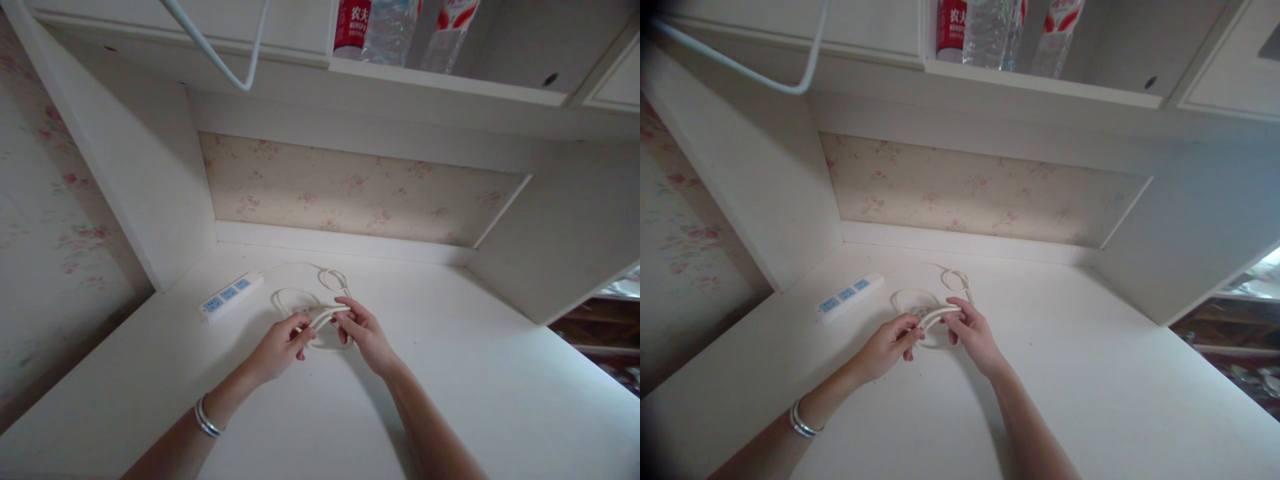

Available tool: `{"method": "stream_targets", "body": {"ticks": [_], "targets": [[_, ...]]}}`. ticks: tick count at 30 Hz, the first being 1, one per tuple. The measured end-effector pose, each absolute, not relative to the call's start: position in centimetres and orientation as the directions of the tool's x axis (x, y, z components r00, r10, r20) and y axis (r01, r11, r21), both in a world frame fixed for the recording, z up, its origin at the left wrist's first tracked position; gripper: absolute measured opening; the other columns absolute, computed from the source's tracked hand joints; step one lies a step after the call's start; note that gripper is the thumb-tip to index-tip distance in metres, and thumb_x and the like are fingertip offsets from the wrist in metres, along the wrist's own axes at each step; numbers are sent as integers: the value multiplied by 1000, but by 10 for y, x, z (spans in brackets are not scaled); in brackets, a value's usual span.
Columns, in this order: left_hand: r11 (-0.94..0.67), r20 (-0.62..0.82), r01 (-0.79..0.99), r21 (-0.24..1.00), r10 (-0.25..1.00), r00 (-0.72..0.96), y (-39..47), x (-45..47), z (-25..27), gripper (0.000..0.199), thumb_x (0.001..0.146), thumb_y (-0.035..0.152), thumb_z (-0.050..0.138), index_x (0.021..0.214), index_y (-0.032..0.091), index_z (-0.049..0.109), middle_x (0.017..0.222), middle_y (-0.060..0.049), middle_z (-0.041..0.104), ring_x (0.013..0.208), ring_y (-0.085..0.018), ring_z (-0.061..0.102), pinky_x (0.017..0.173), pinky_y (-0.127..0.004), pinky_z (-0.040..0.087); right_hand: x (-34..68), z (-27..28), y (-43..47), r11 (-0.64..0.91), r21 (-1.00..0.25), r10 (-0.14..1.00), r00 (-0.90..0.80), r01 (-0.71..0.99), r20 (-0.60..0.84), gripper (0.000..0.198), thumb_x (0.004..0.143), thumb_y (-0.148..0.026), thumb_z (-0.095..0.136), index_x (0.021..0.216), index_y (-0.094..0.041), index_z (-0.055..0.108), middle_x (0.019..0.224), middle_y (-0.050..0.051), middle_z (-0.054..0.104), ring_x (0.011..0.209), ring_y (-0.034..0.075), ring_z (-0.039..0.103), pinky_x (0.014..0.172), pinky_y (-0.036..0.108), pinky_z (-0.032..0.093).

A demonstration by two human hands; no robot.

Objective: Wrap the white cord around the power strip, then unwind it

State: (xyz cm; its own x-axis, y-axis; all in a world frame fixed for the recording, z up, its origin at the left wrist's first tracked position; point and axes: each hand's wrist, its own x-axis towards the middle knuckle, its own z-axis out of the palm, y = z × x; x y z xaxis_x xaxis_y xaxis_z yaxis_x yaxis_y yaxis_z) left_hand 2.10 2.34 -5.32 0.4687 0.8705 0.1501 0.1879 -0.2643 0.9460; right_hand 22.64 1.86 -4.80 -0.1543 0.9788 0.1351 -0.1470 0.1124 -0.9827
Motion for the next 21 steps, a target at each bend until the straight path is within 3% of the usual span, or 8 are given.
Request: {"method": "stream_targets", "body": {"ticks": [2,6,11,15,18,21], "targets": [[-335,213,228,914,875,435,24,20,-52,28,88,43,49,89,16,59,86,-3,57,59,-9,54,52,-21,45,224,-47,18,139,-983,980,-129,-121,154,26,81,-39,64,98,-22,59,64,-3,60,56,10,50,55,23,37],[-476,335,284,832,840,427,20,19,-48,24,86,38,54,82,16,63,85,-4,56,72,-12,54,61,-21,46,223,-45,19,142,-975,983,-95,-170,159,23,80,-40,65,92,-23,58,92,2,67,77,14,57,70,26,41],[-378,157,245,893,771,617,12,20,-44,23,85,37,54,87,16,64,104,-6,61,68,-10,57,61,-21,45,227,-38,13,210,-957,963,-125,-198,237,18,81,-37,64,87,-23,57,108,6,65,87,17,58,77,30,43],[-351,38,305,885,709,704,10,23,-45,21,87,33,49,90,18,64,77,0,63,67,-11,56,61,-20,42,229,-30,8,275,-935,945,-119,-226,306,12,81,-32,64,84,-23,58,97,5,66,82,16,58,75,31,43],[-424,106,376,824,767,633,12,23,-49,18,85,32,52,91,20,65,80,0,64,70,-12,55,63,-21,40,234,-21,7,266,-906,952,-58,-330,301,14,82,-33,62,93,-26,59,78,1,62,68,15,55,65,30,43],[-477,233,446,758,835,498,18,20,-53,22,88,32,47,97,22,64,88,-2,65,78,-15,57,71,-24,40,247,-3,4,324,-834,944,89,-447,319,19,83,-32,59,102,-30,58,64,-4,49,57,12,47,59,28,43]]}}
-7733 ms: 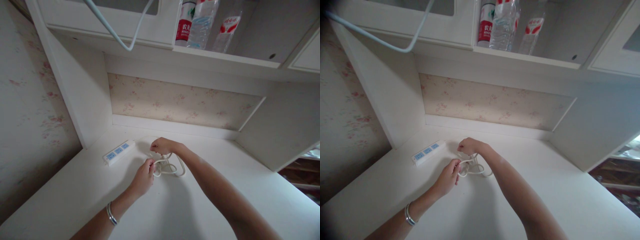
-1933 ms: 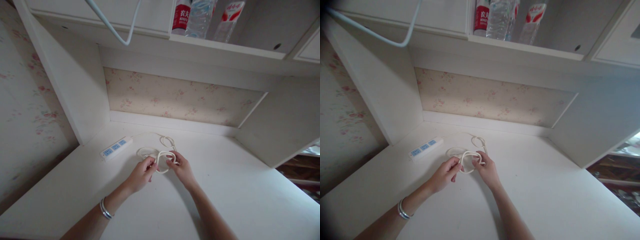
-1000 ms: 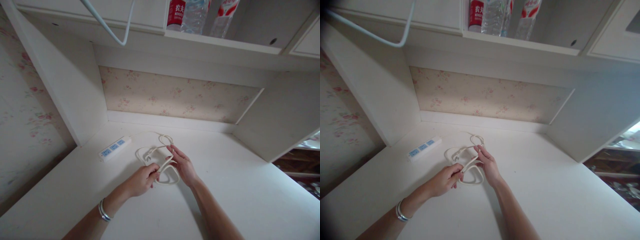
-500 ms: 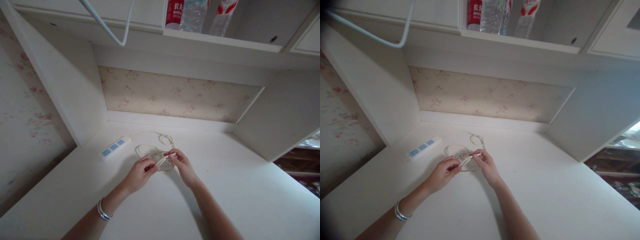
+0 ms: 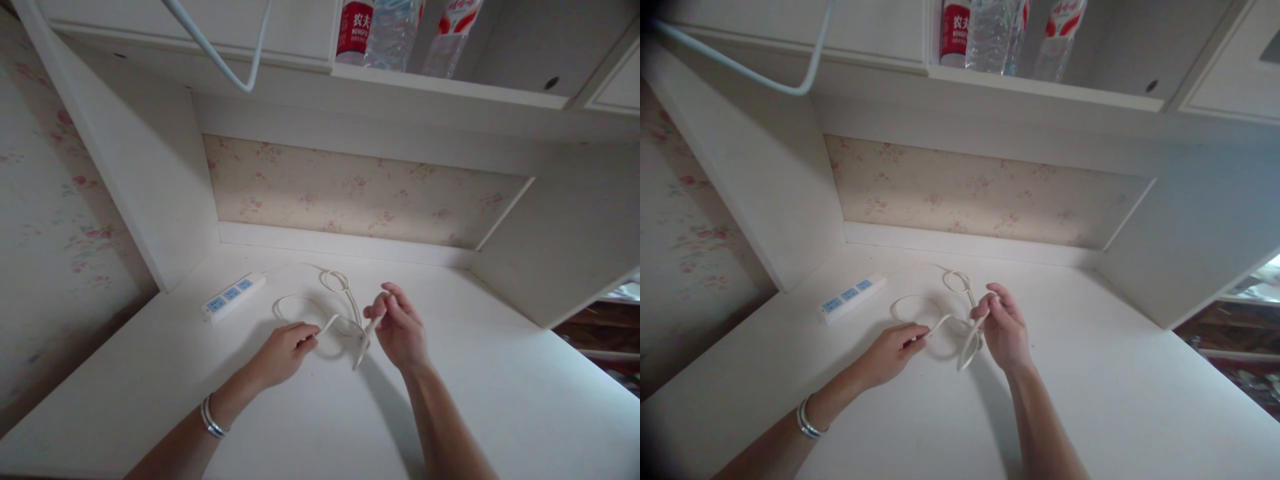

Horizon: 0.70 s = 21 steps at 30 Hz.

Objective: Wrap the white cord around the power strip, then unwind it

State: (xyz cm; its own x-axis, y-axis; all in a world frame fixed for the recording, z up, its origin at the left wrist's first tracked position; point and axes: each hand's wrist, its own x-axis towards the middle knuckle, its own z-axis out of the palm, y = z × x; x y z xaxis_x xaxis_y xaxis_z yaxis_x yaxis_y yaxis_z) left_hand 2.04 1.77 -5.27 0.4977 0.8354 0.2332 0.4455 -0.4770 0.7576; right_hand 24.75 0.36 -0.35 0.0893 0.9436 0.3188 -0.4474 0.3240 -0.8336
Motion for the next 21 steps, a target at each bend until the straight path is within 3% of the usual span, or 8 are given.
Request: {"method": "stream_targets", "body": {"ticks": [4,8,11,15,17,19,21], "targets": [[-394,318,537,746,919,232,29,13,-53,27,92,35,37,93,20,58,77,-1,61,71,-15,55,67,-25,39,283,23,0,454,-720,891,270,-524,365,18,85,-28,57,103,-29,59,59,-6,32,50,8,36,51,22,39],[-361,371,503,785,925,86,33,4,-46,28,92,40,37,95,20,56,73,0,58,67,-15,53,63,-24,40,334,34,7,480,-760,866,374,-438,331,18,82,-28,60,100,-25,61,58,-7,34,50,7,36,47,20,38],[-451,395,523,723,891,222,28,1,-39,27,91,41,41,92,21,58,79,-1,62,71,-14,55,66,-24,41,380,35,19,509,-810,781,552,-292,292,17,78,-26,62,95,-22,63,58,-6,40,53,8,42,51,22,45],[-635,303,622,458,769,563,15,8,-37,22,87,38,50,79,22,61,78,-2,64,77,-17,58,71,-27,40,442,33,28,493,-860,636,729,-133,252,13,76,-21,59,88,-21,65,54,-5,42,47,9,40,44,23,42],[-691,234,636,343,719,654,12,14,-37,21,87,36,50,79,22,62,79,-3,65,78,-19,59,70,-29,40,468,31,29,448,-892,592,767,-60,246,14,77,-20,57,88,-22,65,53,-5,41,45,9,39,41,23,37],[-720,171,612,327,682,711,10,20,-38,22,89,33,45,83,23,64,83,-3,66,79,-20,61,70,-29,41,486,25,31,335,-942,603,764,17,229,13,78,-24,56,88,-23,64,52,-4,40,43,9,36,37,22,31],[-738,111,554,386,633,766,8,26,-37,24,90,30,42,89,24,66,88,-3,68,83,-20,62,73,-29,43,496,17,36,197,-977,651,734,84,194,15,77,-30,56,89,-23,63,52,-5,40,41,9,34,35,20,27]]}}
